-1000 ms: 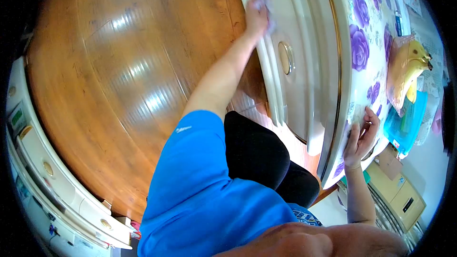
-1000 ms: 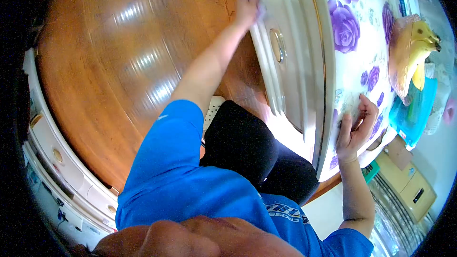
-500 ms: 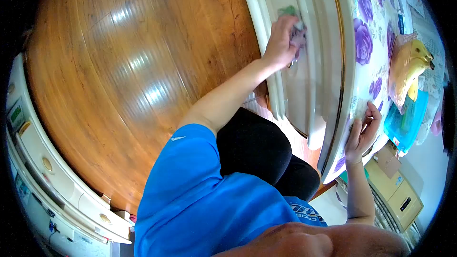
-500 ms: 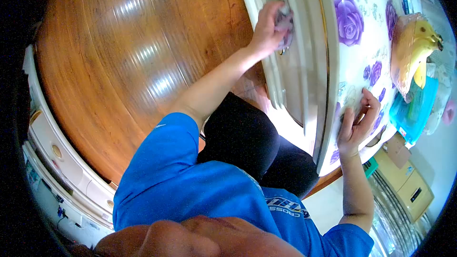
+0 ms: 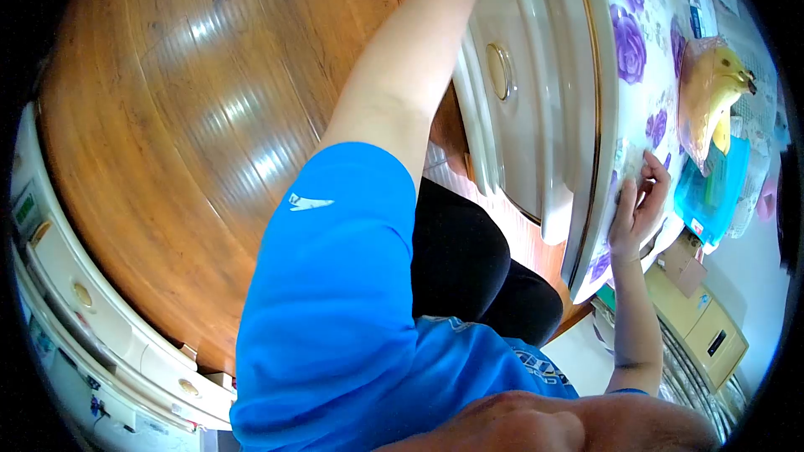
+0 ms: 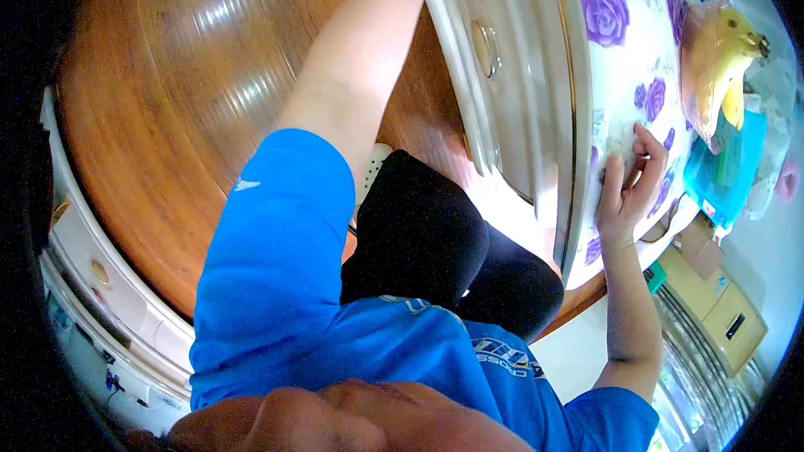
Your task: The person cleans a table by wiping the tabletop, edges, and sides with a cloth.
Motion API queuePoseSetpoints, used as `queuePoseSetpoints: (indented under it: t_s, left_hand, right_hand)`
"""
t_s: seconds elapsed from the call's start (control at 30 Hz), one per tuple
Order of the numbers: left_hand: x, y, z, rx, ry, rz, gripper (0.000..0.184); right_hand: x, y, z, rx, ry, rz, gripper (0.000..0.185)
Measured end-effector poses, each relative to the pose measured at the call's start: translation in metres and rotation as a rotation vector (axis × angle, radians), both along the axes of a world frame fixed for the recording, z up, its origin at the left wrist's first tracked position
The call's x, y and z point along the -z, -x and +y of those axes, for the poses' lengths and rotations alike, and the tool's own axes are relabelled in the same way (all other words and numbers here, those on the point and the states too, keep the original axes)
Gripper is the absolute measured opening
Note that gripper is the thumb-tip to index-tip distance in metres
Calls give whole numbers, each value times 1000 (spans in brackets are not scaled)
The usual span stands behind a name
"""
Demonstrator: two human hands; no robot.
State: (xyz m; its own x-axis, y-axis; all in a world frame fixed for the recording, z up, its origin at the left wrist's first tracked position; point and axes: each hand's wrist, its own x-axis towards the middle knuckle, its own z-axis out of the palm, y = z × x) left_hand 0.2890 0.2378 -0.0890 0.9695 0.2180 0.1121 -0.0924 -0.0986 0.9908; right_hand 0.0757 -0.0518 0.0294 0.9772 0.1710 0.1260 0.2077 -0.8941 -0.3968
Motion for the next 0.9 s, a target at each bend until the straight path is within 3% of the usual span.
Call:
queuePoseSetpoints:
  t_s: [0.03, 0.1, 0.13, 0.2, 0.23, 0.27, 0.33, 0.4, 0.5, 0.6, 0.7, 0.8, 0.9]
  left_hand:
    - [-1, 0, -13, 7, -7, 0, 31]
    - [11, 7, -47, -278, 153, 77, 33]
    - [21, 17, -51, -283, 150, 72, 33]
    - [32, 39, -61, -401, -102, -261, 34]
    - [21, 48, -61, -403, -98, -262, 34]
    - [8, 62, -60, -250, 248, -75, 35]
    - [5, 82, -68, -90, 586, 120, 35]
    - [28, 101, -96, -285, -266, -11, 52]
    - [38, 144, -120, -183, -386, -73, 57]
    - [58, 191, -142, 38, -287, -192, 57]
    - [76, 191, -136, 81, -122, -331, 55]
    - [77, 146, -133, -150, 39, -31, 48]
    - [100, 56, -113, -550, 105, -208, 30]
  right_hand:
    - [0, 0, 0, -2, 8, -6, 39]
    - [1, 2, -1, 7, -17, 4, 39]
    - [2, 0, 0, 9, -33, 3, 38]
    - [0, -1, 2, -3, -7, -10, 38]
    - [0, -1, 3, -6, 17, -19, 38]
    - [-1, 0, 3, -4, 22, -13, 38]
    - [0, 0, 4, 16, 8, -9, 38]
    - [1, -2, 5, 1, -1, -26, 38]
    - [1, 0, 4, 6, 18, -35, 37]
    - [2, -2, 2, -13, 47, -58, 38]
    - [5, -3, 3, -34, 65, -96, 37]
    - [1, 0, 5, 10, 52, -61, 36]
    - [4, -1, 5, 6, 47, -88, 35]
